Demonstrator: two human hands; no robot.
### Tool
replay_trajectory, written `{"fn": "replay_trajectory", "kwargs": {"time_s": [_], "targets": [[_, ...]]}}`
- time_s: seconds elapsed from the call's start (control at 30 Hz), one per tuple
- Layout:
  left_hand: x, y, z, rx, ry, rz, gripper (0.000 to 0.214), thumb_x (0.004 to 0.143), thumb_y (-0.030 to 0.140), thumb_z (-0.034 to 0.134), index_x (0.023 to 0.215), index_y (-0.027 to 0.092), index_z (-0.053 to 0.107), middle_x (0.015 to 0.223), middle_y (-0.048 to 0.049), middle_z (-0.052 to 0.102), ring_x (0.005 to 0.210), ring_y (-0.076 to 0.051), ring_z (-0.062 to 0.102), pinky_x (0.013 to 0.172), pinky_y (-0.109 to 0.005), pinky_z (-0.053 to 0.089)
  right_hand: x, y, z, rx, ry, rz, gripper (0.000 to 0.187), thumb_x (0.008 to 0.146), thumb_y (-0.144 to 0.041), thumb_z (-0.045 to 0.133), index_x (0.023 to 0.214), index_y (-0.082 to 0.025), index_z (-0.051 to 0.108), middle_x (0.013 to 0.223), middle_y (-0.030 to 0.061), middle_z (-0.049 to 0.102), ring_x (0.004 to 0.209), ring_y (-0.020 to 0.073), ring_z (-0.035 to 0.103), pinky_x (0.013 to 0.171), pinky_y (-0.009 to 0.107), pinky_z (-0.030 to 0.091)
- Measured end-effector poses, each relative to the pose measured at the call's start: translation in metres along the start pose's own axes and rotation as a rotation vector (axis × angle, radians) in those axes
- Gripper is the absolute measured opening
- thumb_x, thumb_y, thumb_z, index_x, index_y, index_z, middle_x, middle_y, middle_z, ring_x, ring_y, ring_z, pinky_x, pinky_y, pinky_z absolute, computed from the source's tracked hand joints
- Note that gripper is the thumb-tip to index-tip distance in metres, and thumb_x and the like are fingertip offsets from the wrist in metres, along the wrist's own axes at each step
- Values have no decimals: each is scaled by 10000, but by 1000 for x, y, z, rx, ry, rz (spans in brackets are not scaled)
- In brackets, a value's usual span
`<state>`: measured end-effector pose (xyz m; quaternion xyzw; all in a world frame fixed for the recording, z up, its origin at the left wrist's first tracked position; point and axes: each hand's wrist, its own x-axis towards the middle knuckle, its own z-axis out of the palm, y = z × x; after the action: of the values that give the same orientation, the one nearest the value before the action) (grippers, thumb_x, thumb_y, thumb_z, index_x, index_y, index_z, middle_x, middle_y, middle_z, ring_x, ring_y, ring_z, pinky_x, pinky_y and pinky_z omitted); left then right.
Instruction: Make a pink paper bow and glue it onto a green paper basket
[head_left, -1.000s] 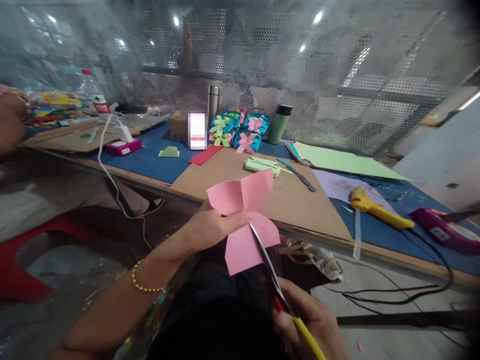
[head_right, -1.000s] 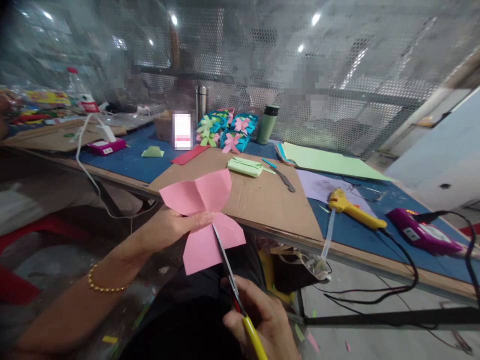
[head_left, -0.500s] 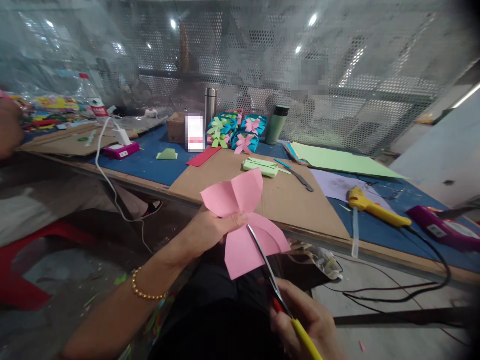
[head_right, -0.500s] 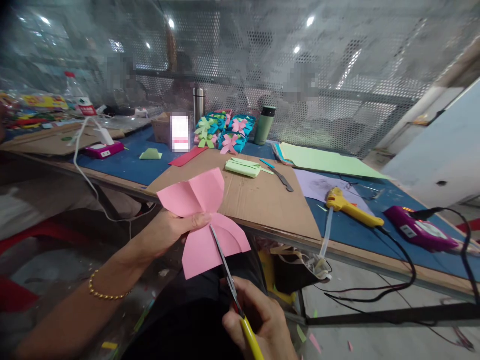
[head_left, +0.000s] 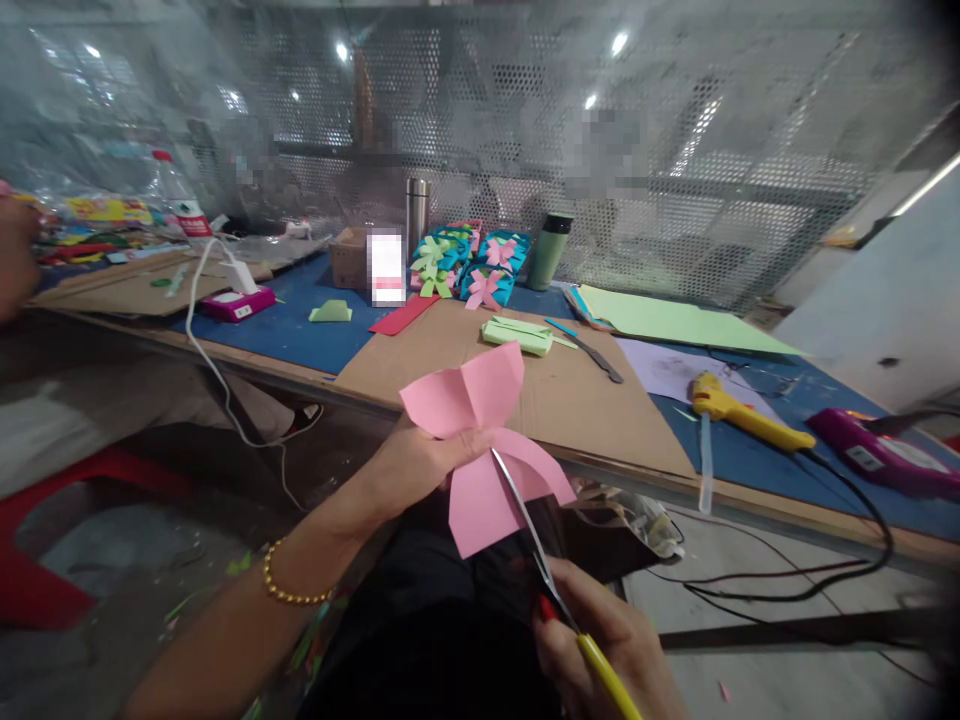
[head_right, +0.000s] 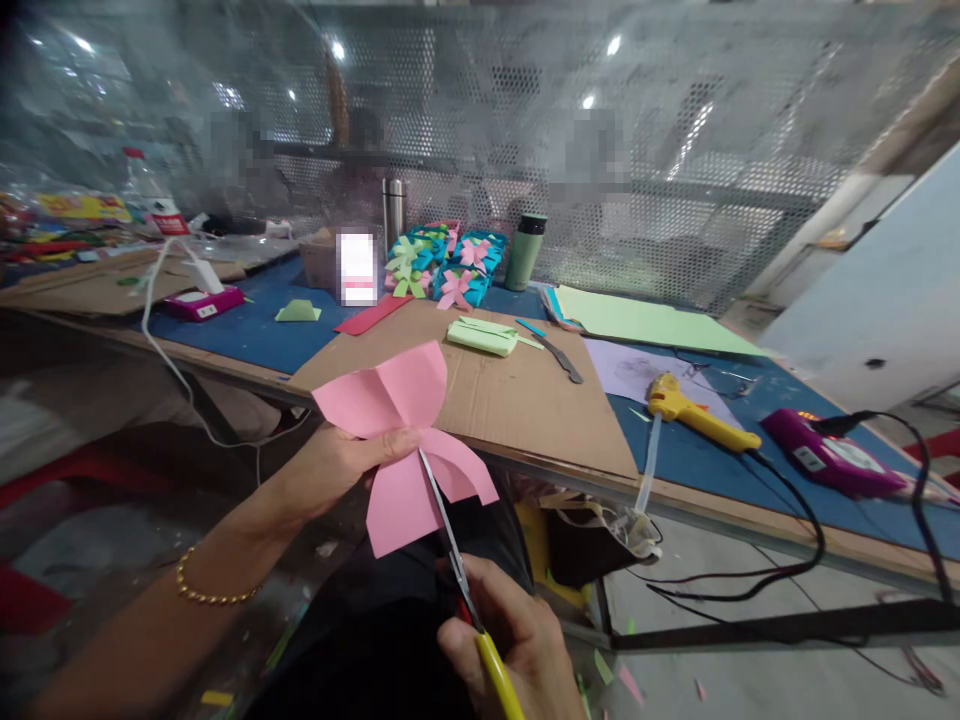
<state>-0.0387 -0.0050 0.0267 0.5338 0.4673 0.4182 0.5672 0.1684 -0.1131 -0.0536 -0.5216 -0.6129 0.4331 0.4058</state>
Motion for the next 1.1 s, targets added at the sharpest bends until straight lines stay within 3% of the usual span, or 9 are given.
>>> {"fn": "replay_trajectory", "kwargs": {"time_s": [0.13, 0.33, 0.47, 0.7, 0.93, 1.1], "targets": [[1, -1, 1, -32, -11, 7, 280, 787, 428, 764, 789, 153, 706, 761, -16, 676, 678, -149, 562, 614, -265, 428, 2, -1, -4, 11, -31, 71, 481, 855, -615, 623, 1109, -214, 706, 539, -67, 423, 380, 75, 316, 333, 195, 250], [5, -1, -1, -9, -15, 19, 240, 801, 381, 743, 766, 150, 691, 707, 0, 646, 622, -131, 525, 598, -259, 415, 8, 7, -17, -259, 25, -155, 385, 841, -522, 660, 1078, -230, 743, 630, -14, 611, 535, 151, 560, 493, 231, 471], [6, 2, -6, -2, 14, 56, 225, 785, 360, 753, 784, 143, 693, 774, -23, 681, 686, -154, 571, 640, -271, 438, 4, 3, -30, -367, -28, -159, 364, 836, -480, 674, 1104, -248, 756, 838, 37, 769, 700, 218, 718, 630, 273, 581], [0, 7, -16, 37, -35, -20, 220, 754, 361, 775, 742, 156, 698, 661, 4, 649, 599, -138, 540, 571, -261, 409, 3, -6, -49, -381, -83, -112, 400, 834, -472, 676, 1160, -249, 742, 875, 52, 776, 843, 278, 746, 737, 330, 617], [-2, 8, -20, 36, -149, -97, 272, 771, 412, 751, 785, 140, 743, 794, -70, 744, 692, -193, 641, 591, -274, 451, 10, -13, -44, -397, -195, -72, 377, 840, -512, 656, 1087, -238, 732, 755, 31, 707, 815, 283, 722, 695, 328, 602], [-3, 13, -20, 129, -163, -104, 303, 744, 434, 767, 713, 139, 703, 698, -40, 677, 637, -175, 593, 578, -278, 436, 9, -8, -48, -347, -218, -88, 406, 829, -526, 680, 1136, -263, 726, 799, 24, 726, 843, 276, 727, 733, 316, 604]]}}
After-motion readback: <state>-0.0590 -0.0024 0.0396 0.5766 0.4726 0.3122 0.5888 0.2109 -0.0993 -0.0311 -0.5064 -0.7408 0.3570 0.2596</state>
